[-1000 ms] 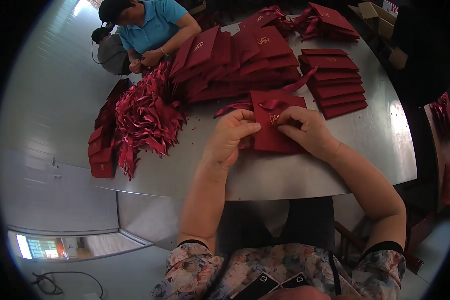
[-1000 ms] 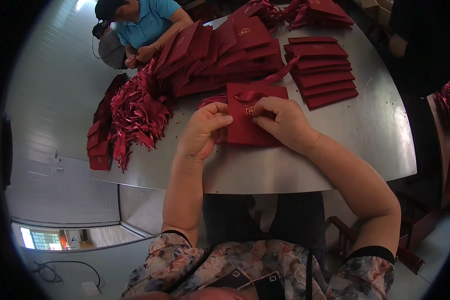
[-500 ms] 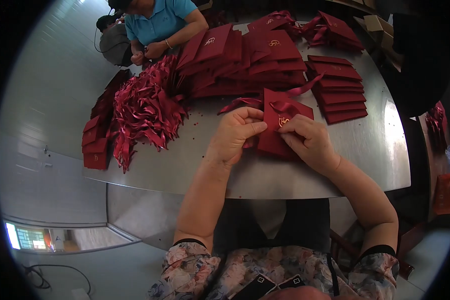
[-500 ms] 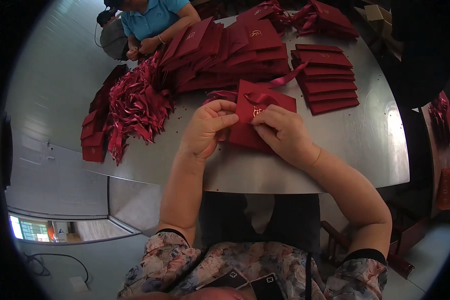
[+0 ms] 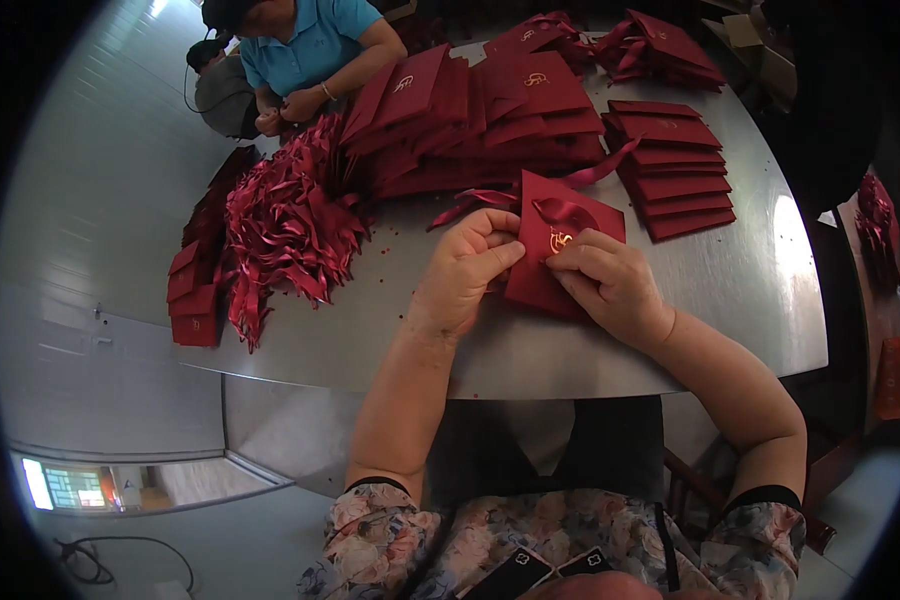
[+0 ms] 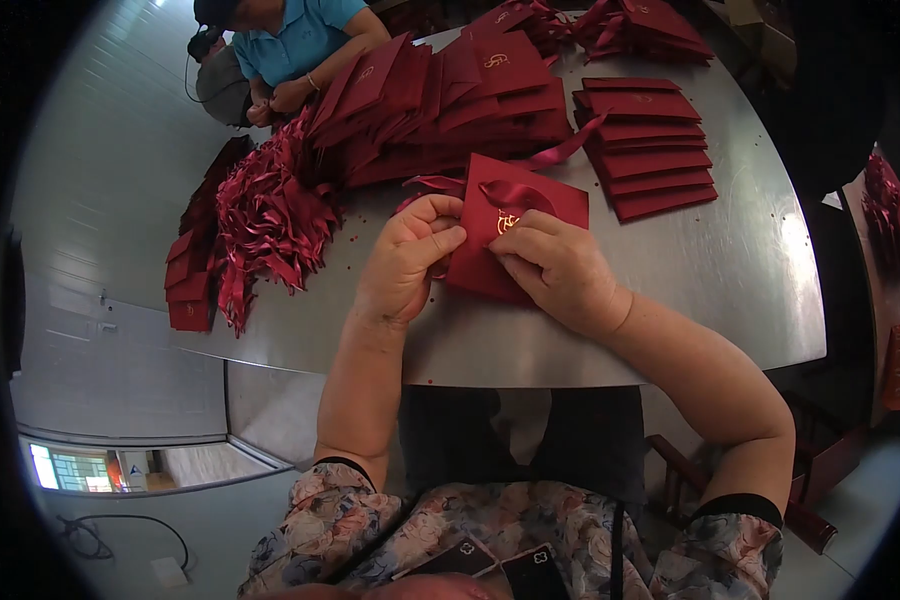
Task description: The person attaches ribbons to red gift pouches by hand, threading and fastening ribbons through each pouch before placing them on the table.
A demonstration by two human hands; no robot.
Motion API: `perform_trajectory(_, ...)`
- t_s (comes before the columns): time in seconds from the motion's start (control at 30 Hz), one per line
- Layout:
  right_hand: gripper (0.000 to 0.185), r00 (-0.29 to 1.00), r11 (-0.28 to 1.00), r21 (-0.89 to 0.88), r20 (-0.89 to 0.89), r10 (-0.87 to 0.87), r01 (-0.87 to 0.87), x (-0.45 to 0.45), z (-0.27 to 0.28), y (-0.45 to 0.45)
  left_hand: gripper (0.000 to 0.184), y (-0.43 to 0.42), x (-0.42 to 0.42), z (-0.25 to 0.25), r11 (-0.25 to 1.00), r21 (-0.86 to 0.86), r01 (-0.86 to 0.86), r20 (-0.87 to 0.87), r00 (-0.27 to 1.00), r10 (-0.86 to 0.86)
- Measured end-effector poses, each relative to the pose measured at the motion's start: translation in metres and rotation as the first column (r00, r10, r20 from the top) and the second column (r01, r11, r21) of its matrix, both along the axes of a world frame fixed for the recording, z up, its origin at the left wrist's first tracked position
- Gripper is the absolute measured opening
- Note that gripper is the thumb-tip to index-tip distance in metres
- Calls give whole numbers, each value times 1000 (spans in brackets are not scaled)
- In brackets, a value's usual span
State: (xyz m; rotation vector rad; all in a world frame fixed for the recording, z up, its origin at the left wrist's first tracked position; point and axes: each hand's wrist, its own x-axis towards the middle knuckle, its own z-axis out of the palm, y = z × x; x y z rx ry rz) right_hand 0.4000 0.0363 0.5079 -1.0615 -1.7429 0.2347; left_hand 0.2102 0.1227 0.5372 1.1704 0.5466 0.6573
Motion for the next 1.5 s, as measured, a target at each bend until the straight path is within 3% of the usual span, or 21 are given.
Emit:
perform_trajectory(0.27, 17, 999, 996, -76, 5, -51, 51, -2, 6, -2, 47, -5, 1, 6, 999, 29, 15, -121, 993, -11)
perform_trajectory(0.53, 18, 998, 999, -37, 60, -22, 25, -3, 9, -2, 47, -5, 3, 2, 999, 53, -11, -141, 990, 18)
perform_trajectory(0.73, 13, 959, 999, -28, 282, -32, 41, -5, 15, -5, 45, -8, 6, -3, 983, 183, -27, -183, 981, 61)
perform_trajectory(0.8, 10, 889, 998, -21, 455, -43, 59, -6, 12, -5, 44, -11, 9, -5, 970, 243, -25, -205, 976, 76)
perform_trajectory(0.87, 10, 854, 997, -12, 517, -57, 73, -8, 14, -8, 35, -14, 12, -9, 953, 295, -72, -198, 971, 134)
perform_trajectory(0.97, 11, 797, 996, 14, 599, -79, 89, -11, 13, -9, 39, -12, 12, -14, 929, 369, -19, -293, 946, 136)
perform_trajectory(1.03, 13, 778, 995, 28, 622, -91, 94, -11, 10, -8, 38, -11, 12, -18, 961, 274, -25, -233, 968, 91)
perform_trajectory(1.13, 11, 875, 992, -73, 480, -59, 107, -8, 2, -3, 36, -13, 14, -10, 991, 123, -45, -190, 979, 68)
perform_trajectory(1.17, 12, 933, 985, -108, 349, -92, 137, -8, -3, -1, 36, -14, 15, -7, 995, 69, -67, -210, 974, 81)
perform_trajectory(1.2, 13, 969, 976, -147, 211, -126, 159, -7, -4, 1, 36, -13, 13, -8, 995, 69, -70, -211, 974, 83)
perform_trajectory(1.23, 13, 970, 977, -144, 211, -125, 157, -3, -2, 2, 36, -9, 10, -11, 996, 87, -9, -208, 978, 27)
perform_trajectory(1.3, 14, 994, 917, -395, -65, -84, 52, 5, 6, 4, 35, -4, 9, -14, 993, 108, 49, -210, 977, -25)
perform_trajectory(1.37, 13, 993, 897, -439, -70, -94, 54, 6, 5, 5, 35, -2, 11, -15, 964, 247, 102, -249, 968, -38)
perform_trajectory(1.5, 11, 993, 912, -408, -90, -75, 32, 6, 2, 4, 37, 4, 10, -14, 975, 138, 173, -238, 961, -137)
